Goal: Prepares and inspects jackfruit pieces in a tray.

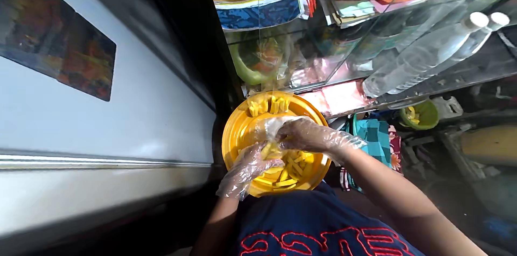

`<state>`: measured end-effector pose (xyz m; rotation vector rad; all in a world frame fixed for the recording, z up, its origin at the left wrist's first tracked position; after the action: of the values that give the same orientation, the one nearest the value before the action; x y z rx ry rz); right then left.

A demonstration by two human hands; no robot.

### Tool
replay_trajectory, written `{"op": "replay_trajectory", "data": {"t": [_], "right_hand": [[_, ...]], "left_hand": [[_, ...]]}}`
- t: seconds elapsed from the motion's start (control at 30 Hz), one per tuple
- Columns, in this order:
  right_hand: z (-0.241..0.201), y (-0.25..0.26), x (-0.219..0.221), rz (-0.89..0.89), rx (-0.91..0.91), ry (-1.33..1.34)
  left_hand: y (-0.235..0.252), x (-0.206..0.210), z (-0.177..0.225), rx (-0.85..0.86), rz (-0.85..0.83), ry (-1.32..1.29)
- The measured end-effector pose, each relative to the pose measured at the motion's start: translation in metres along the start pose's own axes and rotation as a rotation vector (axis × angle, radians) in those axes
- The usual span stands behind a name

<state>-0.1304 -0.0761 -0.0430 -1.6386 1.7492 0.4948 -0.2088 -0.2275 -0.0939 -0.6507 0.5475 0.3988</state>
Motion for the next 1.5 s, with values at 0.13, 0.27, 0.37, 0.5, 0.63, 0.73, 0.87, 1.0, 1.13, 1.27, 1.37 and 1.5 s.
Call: {"op": "replay_trajectory", "data": {"t": [0.13,0.27,0.37,0.5,0.63,0.73,0.87,1.0,1.13,1.27,1.37,1.5], "right_hand": [[0.003,-0.004,-0.020,0.053,-0.021,0.055],[0.002,-0.006,-0.027,0.086,-0.004,0.095],[0.000,0.007,-0.023,0.035,-0.070,0.083],[-0.001,0.014,-0.017,0.037,-0.068,0.009],[0.002,0.017,-0.017,0.022,0.048,0.074],[0.006,0.020,-0.016,0.009,0.093,0.138],[0.005,0.023,0.000,-0.017,0.097,0.081],[0.020,0.015,0.010,0.042,0.085,0.102],[0.049,-0.001,0.013,0.084,0.257,0.068],[0.049,-0.014,0.074,-0.209,0.098,-0.011],[0.037,-0.013,0.105,-0.262,0.000,-0.159],[0.029,-0.014,0.115,-0.306,0.052,-0.257]], "left_hand": [[-0.003,0.000,0.003,0.014,-0.011,-0.292],[-0.004,0.008,0.000,-0.057,0.006,-0.594],[0.001,0.011,-0.008,-0.112,-0.022,-0.611],[0.003,0.010,-0.007,-0.109,-0.015,-0.599],[0.007,0.006,-0.006,-0.067,-0.049,-0.558],[0.007,0.005,-0.008,-0.071,-0.027,-0.523],[0.007,0.007,-0.006,-0.073,-0.034,-0.484],[0.006,0.008,-0.004,-0.071,-0.025,-0.520],[0.004,0.003,-0.026,-0.192,0.137,-0.652],[0.012,0.004,-0.053,-0.269,0.285,-0.575],[0.009,0.003,-0.047,-0.327,0.345,-0.618],[0.007,0.007,-0.040,-0.294,0.310,-0.783]]}}
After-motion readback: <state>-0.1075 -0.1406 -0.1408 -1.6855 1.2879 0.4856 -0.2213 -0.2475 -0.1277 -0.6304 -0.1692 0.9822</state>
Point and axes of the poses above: each hand's wrist, its own y-axis towards the middle knuckle, its own x-axis out of the palm, z = x × y, the point moved 4 cm from there along y, towards the middle knuckle, and after that the axes turned 11 degrees about z, right-handed, at the moved point
